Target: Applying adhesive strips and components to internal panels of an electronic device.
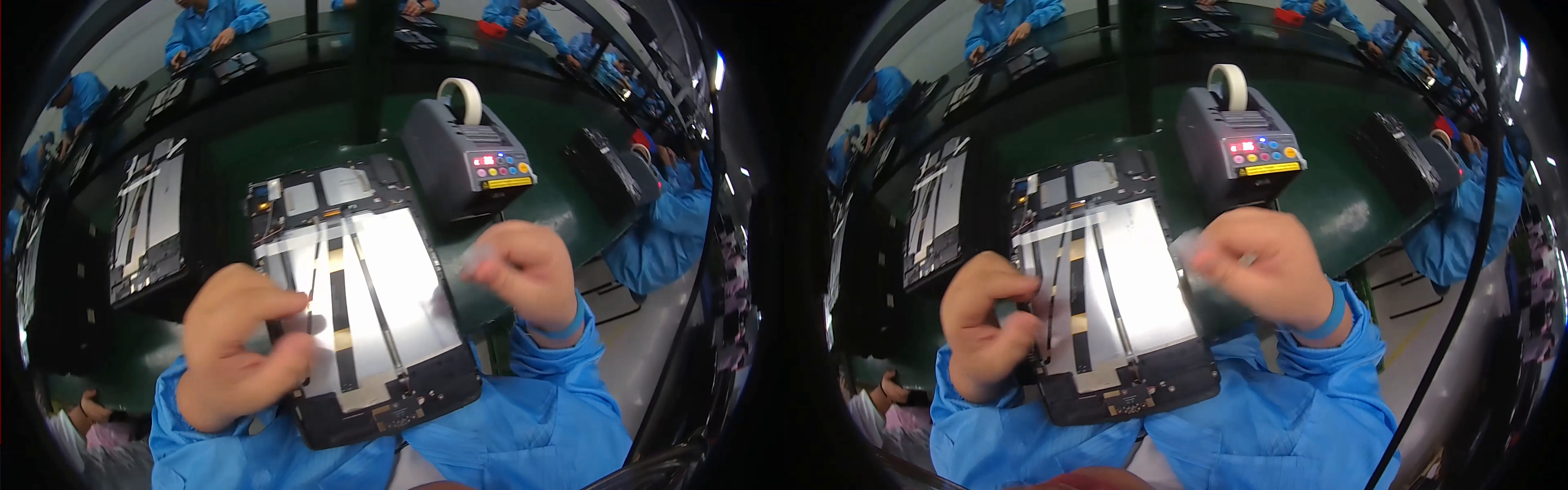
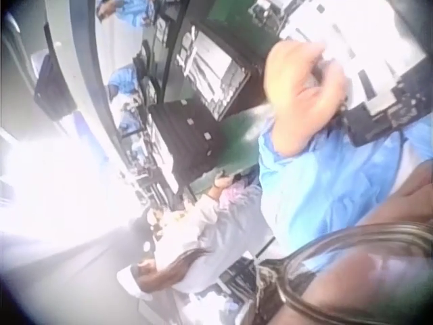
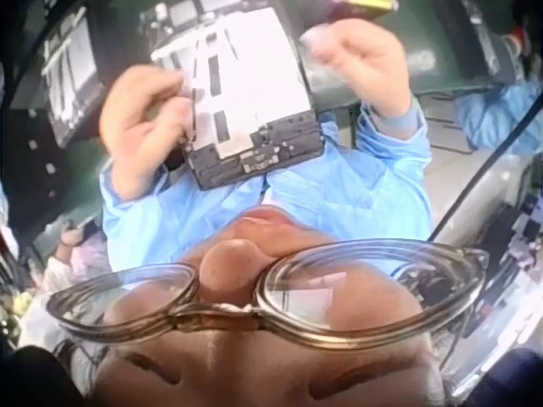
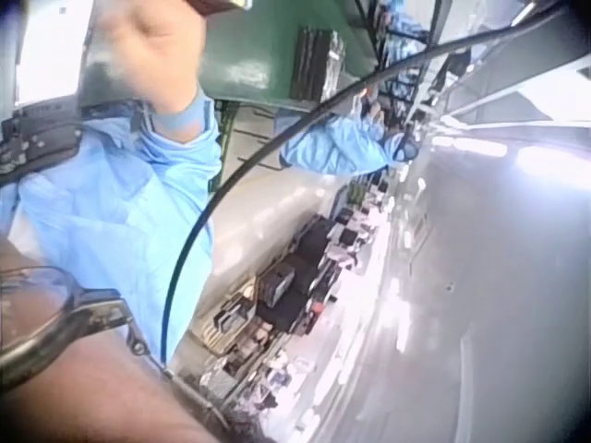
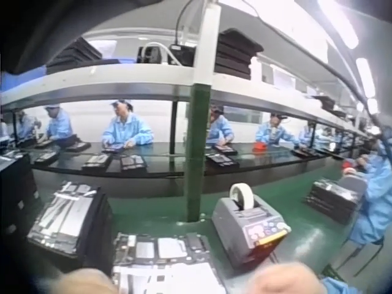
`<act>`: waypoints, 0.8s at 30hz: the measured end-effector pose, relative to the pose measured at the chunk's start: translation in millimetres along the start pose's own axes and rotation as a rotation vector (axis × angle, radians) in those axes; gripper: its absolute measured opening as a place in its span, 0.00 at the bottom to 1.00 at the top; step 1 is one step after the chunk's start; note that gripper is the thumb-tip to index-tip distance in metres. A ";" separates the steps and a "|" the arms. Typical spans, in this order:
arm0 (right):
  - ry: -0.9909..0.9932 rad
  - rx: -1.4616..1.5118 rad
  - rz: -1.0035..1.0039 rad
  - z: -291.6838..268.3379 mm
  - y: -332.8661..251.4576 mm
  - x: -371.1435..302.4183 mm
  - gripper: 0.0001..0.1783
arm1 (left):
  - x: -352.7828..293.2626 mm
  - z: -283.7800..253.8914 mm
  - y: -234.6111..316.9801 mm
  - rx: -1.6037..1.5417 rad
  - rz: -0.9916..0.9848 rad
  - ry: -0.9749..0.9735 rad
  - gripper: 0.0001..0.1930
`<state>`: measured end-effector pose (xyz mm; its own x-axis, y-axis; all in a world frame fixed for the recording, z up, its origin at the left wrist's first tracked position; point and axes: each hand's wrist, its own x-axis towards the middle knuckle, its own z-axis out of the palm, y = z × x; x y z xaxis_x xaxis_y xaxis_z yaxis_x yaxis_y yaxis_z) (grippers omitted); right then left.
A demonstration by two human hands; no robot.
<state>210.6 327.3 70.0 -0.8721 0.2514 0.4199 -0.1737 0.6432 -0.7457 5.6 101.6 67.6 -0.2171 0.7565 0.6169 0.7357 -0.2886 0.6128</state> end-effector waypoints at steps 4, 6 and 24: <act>-0.296 -0.107 -0.314 36.4 -39.9 37.4 0.05 | 11.0 16.0 14.3 -0.023 0.086 -0.125 0.15; -0.374 -0.140 -0.325 43.1 -45.0 43.4 0.06 | 4.3 16.8 11.1 -0.014 0.127 -0.080 0.13; -0.187 -0.262 -0.437 64.2 -20.3 119.2 0.13 | -12.1 -1.0 -69.8 0.242 -0.020 0.362 0.19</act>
<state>80.9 297.7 102.0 -0.8148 -0.1975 0.5451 -0.4394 0.8237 -0.3583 -43.7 111.9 17.9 -0.4123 0.4939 0.7656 0.8486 -0.0975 0.5199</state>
